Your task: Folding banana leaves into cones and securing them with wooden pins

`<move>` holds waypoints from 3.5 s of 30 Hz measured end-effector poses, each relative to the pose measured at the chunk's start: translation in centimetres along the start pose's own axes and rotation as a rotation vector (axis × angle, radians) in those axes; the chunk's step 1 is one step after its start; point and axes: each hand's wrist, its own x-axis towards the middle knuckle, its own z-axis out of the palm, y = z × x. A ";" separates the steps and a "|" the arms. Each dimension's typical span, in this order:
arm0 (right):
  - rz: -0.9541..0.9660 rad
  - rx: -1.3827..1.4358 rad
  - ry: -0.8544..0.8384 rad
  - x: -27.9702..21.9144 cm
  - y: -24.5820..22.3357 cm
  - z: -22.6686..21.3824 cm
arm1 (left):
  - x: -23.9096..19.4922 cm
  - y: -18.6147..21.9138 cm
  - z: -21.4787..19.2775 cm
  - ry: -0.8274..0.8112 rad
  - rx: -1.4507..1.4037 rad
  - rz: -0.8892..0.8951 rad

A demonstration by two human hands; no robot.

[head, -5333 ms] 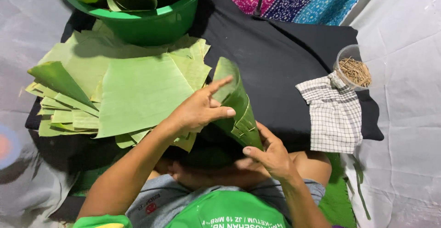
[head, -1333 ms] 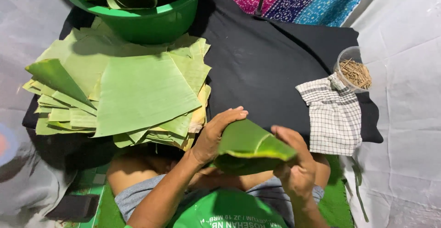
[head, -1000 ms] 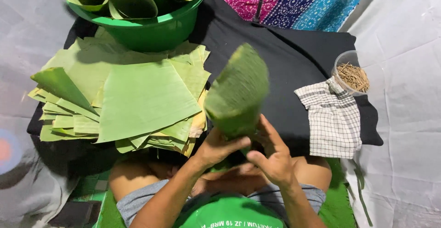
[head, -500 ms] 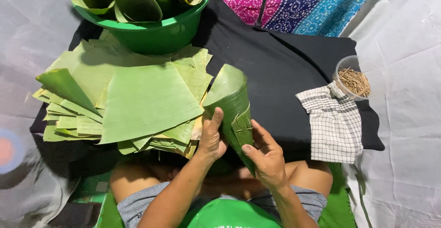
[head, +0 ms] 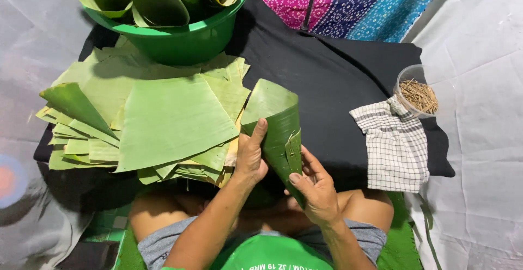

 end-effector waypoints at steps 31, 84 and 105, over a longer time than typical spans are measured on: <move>0.079 -0.118 0.095 1.9 0.4 -0.3 | -3.7 3.2 -1.7 -0.137 0.355 0.016; -0.198 -0.443 -0.331 12.4 -11.0 11.1 | -3.7 19.2 2.4 -0.287 1.031 0.482; -0.495 -0.421 -0.471 25.1 -10.3 25.5 | 8.0 30.7 1.4 -0.462 0.771 0.851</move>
